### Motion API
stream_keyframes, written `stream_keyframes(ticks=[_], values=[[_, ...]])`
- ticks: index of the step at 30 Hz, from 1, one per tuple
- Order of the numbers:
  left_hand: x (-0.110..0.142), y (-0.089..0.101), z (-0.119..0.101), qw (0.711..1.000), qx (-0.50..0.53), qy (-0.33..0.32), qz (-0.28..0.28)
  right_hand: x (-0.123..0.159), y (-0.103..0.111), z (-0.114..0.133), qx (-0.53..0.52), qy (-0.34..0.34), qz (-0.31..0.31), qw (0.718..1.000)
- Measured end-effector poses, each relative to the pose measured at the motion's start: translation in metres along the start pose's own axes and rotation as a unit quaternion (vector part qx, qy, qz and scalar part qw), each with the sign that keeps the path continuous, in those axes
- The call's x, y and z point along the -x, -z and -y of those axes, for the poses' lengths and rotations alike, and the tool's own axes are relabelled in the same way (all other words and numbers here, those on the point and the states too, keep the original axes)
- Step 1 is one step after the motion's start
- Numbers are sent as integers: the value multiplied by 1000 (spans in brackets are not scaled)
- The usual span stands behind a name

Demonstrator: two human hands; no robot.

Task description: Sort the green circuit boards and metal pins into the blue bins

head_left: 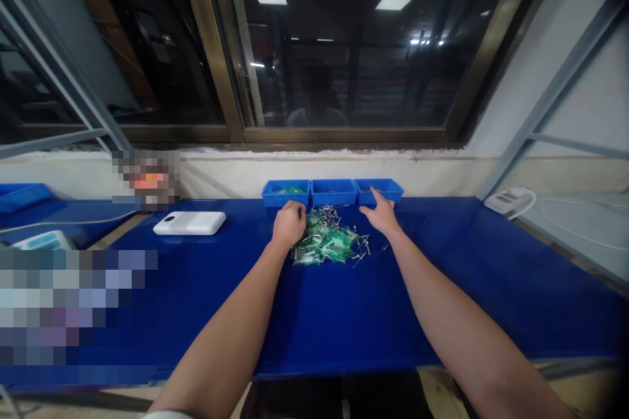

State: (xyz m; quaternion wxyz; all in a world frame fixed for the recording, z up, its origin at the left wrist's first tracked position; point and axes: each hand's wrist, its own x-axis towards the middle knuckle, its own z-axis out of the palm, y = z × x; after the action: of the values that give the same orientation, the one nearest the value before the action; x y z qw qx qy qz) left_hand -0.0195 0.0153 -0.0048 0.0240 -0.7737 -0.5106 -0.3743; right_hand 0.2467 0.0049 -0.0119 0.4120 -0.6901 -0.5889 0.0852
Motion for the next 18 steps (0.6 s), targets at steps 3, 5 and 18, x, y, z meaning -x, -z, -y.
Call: stream_keyframes(ticks=[3,5,18], values=[[0,-1,0,1000,10,5,1,0,1,0,7,-11,17,1000],[0,-1,0,1000,18,11,5,1,1,0,16,-14,35,999],[1,-3,0,999,27,17,34,0,5,5,-11,40,-11,999]])
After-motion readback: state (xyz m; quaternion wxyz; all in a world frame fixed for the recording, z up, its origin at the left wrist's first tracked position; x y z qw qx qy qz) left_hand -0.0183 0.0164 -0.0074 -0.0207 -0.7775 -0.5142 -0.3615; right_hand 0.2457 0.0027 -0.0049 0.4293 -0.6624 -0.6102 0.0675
